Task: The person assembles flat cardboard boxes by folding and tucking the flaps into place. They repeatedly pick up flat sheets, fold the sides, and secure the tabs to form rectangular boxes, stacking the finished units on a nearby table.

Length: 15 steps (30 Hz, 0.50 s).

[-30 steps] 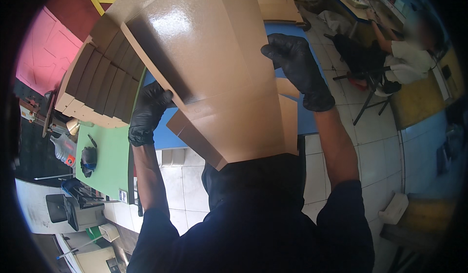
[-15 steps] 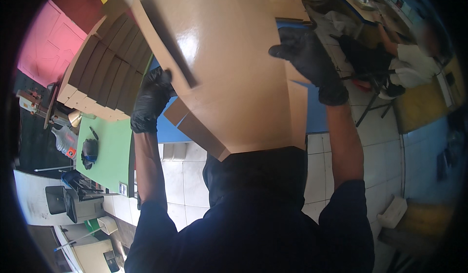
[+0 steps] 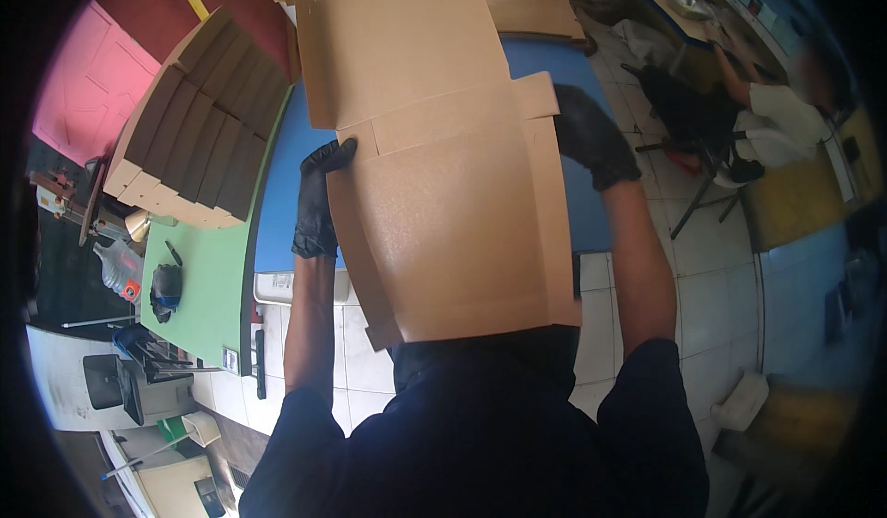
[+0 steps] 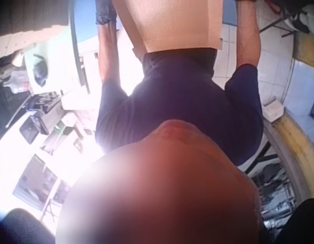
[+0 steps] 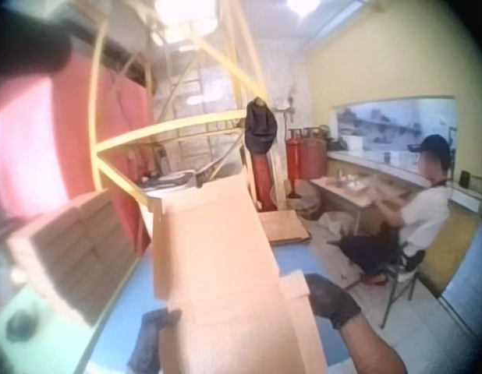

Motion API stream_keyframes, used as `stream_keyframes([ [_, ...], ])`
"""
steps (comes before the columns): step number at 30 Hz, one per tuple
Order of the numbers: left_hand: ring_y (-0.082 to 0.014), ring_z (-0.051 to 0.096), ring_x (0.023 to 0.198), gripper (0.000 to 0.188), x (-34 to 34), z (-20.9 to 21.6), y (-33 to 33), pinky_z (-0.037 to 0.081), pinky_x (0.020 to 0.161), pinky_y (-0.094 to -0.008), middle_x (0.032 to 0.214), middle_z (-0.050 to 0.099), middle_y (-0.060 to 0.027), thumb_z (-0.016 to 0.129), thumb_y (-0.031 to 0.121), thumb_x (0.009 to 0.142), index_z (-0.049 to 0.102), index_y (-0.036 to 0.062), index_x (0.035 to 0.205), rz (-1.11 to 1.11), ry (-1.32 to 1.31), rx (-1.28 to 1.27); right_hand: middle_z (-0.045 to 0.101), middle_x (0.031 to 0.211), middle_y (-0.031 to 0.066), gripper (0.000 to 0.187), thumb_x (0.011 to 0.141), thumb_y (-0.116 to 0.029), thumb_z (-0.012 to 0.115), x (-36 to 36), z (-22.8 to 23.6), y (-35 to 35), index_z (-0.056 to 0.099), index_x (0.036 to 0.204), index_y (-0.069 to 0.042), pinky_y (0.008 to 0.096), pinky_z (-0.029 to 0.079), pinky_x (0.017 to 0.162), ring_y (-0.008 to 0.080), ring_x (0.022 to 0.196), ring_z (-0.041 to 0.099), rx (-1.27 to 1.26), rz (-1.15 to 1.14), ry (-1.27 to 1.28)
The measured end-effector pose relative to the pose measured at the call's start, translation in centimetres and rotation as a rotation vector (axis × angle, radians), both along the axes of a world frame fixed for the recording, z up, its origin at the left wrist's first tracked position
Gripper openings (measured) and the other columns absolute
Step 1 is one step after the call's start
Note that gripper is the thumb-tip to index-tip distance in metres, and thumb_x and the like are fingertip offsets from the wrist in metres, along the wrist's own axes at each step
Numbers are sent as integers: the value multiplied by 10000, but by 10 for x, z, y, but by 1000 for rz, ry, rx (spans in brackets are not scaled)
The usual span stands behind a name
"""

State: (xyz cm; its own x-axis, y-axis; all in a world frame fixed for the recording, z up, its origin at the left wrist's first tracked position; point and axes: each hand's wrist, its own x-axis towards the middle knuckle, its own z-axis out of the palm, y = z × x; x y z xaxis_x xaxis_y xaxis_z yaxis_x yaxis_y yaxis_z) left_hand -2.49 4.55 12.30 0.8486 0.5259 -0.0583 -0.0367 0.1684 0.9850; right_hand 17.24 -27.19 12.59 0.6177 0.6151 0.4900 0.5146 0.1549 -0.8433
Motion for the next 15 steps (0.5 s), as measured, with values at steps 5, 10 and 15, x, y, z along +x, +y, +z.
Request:
stream_keyframes([
  [5,-140,661,740,263,3,-40,6,539,686,-304,944,738,-70,703,214,970,740,-20,1083,-104,71,29,735,940,61,277,950,-179,726,-12,-40,13,741,1115,42,279,557,758,139,808,686,-54,-45,577],
  [10,-135,639,795,356,-24,-93,-6,536,715,-315,967,715,-73,613,292,1037,715,-41,1109,-67,-112,328,712,894,32,261,984,-241,691,-15,-64,14,751,1016,11,273,529,698,97,748,630,-104,-105,686],
  [15,-126,615,739,361,-30,-109,-31,517,696,-323,901,709,-46,613,299,1041,728,-41,1076,18,242,-62,709,1113,65,360,1049,-306,589,-61,-88,0,700,1184,9,299,532,846,118,969,644,-166,-167,519],
])
